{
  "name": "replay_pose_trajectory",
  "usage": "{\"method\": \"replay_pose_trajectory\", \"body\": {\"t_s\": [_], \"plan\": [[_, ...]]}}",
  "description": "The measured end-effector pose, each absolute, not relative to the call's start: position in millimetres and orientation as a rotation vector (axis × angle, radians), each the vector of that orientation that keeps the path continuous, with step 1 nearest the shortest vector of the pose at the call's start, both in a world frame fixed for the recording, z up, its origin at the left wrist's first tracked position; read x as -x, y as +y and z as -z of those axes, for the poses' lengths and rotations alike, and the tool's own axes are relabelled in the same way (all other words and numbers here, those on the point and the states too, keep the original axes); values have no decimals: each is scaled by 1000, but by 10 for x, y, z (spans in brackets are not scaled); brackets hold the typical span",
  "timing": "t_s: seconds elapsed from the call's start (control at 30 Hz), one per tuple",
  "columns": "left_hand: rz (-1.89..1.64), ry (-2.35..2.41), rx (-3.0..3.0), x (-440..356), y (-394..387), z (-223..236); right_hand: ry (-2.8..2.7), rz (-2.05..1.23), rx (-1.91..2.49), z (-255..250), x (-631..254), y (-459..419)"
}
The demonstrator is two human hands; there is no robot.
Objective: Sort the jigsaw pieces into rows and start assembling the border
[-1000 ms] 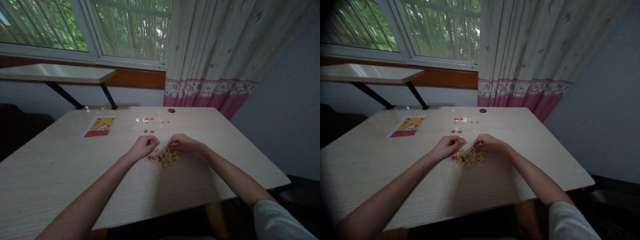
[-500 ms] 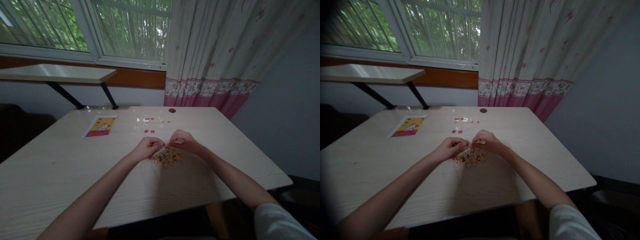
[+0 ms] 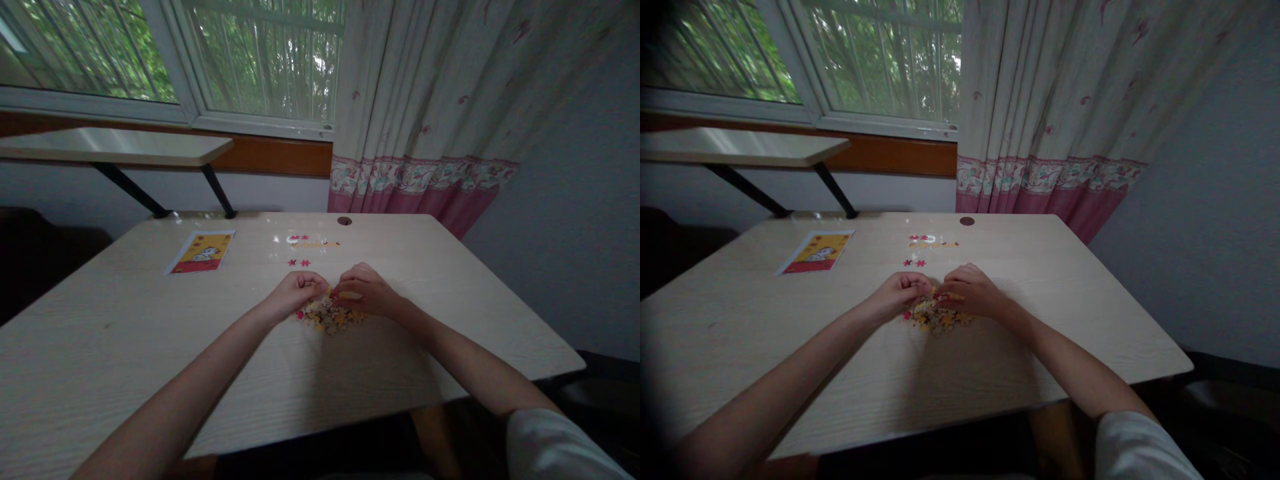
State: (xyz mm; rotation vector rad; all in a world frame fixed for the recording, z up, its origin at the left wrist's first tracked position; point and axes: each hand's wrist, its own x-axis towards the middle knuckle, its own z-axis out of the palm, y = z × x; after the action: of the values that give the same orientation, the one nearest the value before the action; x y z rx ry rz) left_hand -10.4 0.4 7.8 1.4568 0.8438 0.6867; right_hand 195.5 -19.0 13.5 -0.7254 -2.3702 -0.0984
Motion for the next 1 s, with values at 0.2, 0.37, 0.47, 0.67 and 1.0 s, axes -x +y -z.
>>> {"method": "replay_pose_trajectory", "body": {"t_s": [0.2, 0.37, 0.47, 0.67, 1.0], "plan": [[-698, 861, -1395, 84, -3, -85, -2284, 206, 745, -65, -1966, -184], [-699, 877, -1355, 77, -10, -107, -2175, 116, 854, -58, -1957, -175], [-669, 852, -1397, 74, -10, -88, -2127, -7, 834, -68, -1931, -184], [-662, 844, -1487, 79, -7, -49, -2139, -186, 830, -85, -1891, -219], [-752, 839, -1439, 67, -9, -74, -2119, -6, 951, 10, -1880, -197]]}}
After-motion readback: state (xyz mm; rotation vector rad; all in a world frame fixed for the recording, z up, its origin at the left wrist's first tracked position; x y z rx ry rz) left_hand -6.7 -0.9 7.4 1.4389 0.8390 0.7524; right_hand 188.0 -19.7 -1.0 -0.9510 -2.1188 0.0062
